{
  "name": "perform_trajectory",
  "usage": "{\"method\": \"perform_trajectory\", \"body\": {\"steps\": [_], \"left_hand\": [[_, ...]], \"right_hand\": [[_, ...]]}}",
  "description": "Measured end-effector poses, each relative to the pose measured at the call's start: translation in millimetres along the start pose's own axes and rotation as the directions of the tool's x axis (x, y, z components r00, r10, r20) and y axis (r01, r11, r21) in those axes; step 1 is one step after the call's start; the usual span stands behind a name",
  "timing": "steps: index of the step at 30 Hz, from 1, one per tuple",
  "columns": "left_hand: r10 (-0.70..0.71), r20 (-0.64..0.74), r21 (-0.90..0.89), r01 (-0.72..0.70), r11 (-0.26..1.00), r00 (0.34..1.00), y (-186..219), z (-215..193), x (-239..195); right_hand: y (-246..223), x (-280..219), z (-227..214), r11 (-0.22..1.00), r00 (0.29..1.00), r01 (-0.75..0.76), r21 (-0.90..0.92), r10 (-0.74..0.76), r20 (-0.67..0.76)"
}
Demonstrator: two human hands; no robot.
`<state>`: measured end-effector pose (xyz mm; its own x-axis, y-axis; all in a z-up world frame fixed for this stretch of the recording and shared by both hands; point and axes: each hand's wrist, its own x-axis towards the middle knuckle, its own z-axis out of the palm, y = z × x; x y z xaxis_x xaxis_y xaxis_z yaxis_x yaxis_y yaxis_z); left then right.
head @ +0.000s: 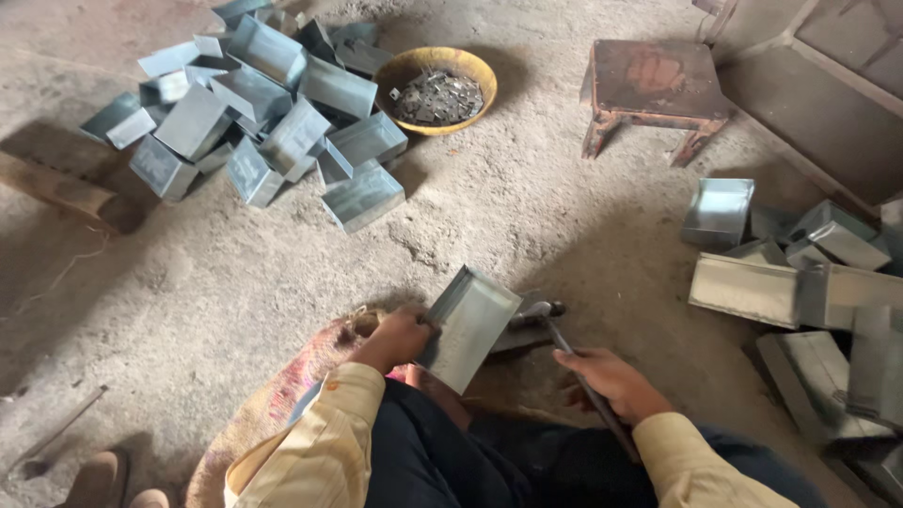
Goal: The person assembles metal boxes by hammering the edges and seams of pre-cut galvanized sheet metal pieces together.
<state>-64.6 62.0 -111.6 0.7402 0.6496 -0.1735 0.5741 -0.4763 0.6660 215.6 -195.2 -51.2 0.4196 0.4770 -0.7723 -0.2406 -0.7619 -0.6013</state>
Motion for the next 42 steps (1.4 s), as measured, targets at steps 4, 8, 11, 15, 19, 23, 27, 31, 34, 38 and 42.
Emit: {"method": "perform_trajectory", "body": {"steps": [4,8,11,15,19,23,27,31,34,38,42], "left_hand": [[0.056,0.097,0.315,-0.084,0.946,0.994,-17,17,12],[0.0,0.169,0.215,-0.037,0.976,0.986,3,10,3],[-0.163,0.191,0.127,0.14,0.982,0.968,25,-1,1],[-0.165,0.158,0.182,0.135,0.974,0.974,53,-10,25],[-0.13,-0.293,-0.037,0.124,0.992,0.947,72,-17,38],[-0.221,-0.325,0.024,0.241,0.97,0.92,54,-12,44],[-0.38,0.109,0.179,0.358,0.916,0.918,17,9,47],[-0.333,-0.008,-0.026,0.332,0.943,0.943,26,20,55],[-0.104,-0.427,-0.27,-0.016,0.963,0.898,54,15,39],[-0.099,-0.394,-0.228,0.007,0.974,0.914,86,-1,18],[-0.04,-0.243,0.077,0.06,0.995,0.969,89,-7,6]], "right_hand": [[13,17,0,0.969,0.96,0.213,0.126,-0.232,0.155],[8,0,-5,0.938,0.948,0.317,0.139,-0.312,-0.057],[-5,-21,-18,0.914,0.927,0.364,0.18,-0.337,-0.164],[-20,-40,-21,0.881,0.9,0.417,0.225,-0.366,-0.236],[-23,-46,-17,0.858,0.875,0.462,0.224,-0.4,-0.273],[-26,-46,-11,0.809,0.812,0.558,0.184,-0.487,-0.321],[-34,-56,-7,0.703,0.712,0.691,0.167,-0.624,-0.322],[-40,-84,0,0.512,0.484,0.859,0.018,-0.8,-0.353],[-36,-101,2,0.47,0.436,0.882,-0.04,-0.845,-0.309],[-6,-105,15,0.717,0.684,0.684,-0.129,-0.693,-0.226],[26,-95,56,0.73,0.703,0.618,-0.291,-0.679,-0.211]]}}
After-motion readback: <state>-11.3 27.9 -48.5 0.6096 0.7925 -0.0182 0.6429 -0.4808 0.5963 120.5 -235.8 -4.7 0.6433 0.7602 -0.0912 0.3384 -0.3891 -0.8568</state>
